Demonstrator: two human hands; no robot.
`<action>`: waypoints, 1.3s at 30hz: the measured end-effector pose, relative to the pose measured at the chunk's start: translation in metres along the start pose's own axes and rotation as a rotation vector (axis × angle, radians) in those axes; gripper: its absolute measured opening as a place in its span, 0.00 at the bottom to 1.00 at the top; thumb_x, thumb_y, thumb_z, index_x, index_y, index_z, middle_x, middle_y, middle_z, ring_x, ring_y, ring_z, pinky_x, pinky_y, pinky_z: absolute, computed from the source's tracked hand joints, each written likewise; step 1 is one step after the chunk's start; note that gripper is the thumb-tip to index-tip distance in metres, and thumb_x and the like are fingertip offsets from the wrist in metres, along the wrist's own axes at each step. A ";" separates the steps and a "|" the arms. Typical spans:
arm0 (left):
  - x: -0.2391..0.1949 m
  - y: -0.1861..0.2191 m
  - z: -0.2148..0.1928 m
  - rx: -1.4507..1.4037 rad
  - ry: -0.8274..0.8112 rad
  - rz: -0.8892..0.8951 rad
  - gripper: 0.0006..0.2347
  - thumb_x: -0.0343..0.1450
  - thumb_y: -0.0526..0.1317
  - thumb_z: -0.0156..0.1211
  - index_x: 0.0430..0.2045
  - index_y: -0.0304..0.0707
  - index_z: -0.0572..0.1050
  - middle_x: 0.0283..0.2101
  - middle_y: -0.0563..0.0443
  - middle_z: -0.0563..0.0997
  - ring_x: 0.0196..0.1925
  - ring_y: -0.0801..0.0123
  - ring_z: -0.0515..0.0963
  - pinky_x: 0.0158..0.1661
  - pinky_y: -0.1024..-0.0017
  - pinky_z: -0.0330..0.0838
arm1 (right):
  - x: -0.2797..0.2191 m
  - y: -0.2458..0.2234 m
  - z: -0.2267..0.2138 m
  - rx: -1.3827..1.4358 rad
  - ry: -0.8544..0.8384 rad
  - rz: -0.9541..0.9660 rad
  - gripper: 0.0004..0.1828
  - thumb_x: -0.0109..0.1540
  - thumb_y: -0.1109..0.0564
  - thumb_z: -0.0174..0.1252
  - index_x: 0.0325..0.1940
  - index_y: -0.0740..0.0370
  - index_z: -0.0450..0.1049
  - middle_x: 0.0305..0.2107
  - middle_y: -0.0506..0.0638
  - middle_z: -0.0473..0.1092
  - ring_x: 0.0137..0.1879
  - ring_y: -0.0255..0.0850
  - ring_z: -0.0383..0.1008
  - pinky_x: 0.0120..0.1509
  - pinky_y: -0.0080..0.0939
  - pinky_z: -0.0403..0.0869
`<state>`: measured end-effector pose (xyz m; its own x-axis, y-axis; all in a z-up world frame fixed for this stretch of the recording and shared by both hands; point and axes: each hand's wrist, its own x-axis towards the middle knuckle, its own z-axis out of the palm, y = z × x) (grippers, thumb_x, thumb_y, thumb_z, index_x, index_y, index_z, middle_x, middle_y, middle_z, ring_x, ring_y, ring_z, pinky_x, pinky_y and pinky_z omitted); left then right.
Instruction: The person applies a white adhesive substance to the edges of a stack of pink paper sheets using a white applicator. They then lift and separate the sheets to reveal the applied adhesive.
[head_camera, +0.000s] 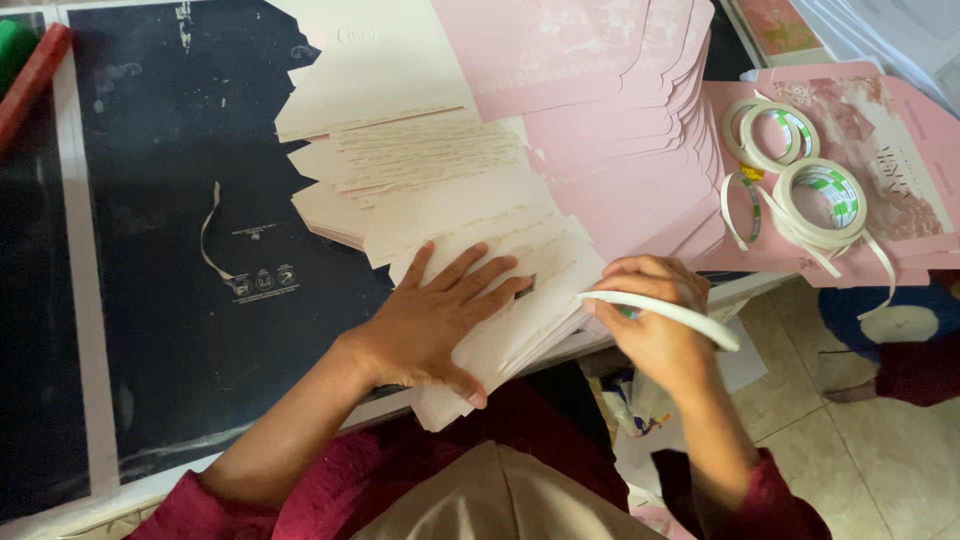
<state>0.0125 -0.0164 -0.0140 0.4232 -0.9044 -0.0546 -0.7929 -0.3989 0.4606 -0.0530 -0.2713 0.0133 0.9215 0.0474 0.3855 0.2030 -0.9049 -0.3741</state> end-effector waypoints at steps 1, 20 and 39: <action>0.000 0.000 0.000 -0.002 0.001 0.000 0.50 0.51 0.73 0.50 0.65 0.53 0.39 0.70 0.53 0.39 0.70 0.57 0.31 0.57 0.40 0.22 | 0.002 0.005 -0.004 -0.002 -0.002 0.000 0.04 0.49 0.55 0.68 0.26 0.51 0.79 0.31 0.42 0.73 0.40 0.39 0.71 0.50 0.40 0.65; 0.041 0.033 0.034 0.675 0.495 -0.283 0.49 0.56 0.79 0.46 0.67 0.59 0.36 0.70 0.54 0.38 0.70 0.58 0.34 0.62 0.41 0.27 | 0.025 -0.011 -0.033 0.012 0.081 -0.087 0.05 0.57 0.61 0.58 0.37 0.62 0.74 0.35 0.51 0.74 0.42 0.43 0.73 0.50 0.42 0.67; 0.059 0.015 -0.008 0.267 0.135 -0.237 0.16 0.70 0.53 0.38 0.54 0.75 0.62 0.57 0.55 0.55 0.60 0.54 0.55 0.57 0.50 0.49 | -0.007 -0.026 0.014 0.091 0.150 -0.119 0.12 0.55 0.64 0.58 0.43 0.62 0.74 0.41 0.52 0.71 0.48 0.51 0.70 0.53 0.48 0.66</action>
<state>0.0292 -0.0743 -0.0036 0.6483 -0.7614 -0.0063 -0.7450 -0.6361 0.2009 -0.0599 -0.2419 0.0091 0.8309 0.0821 0.5503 0.3430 -0.8543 -0.3905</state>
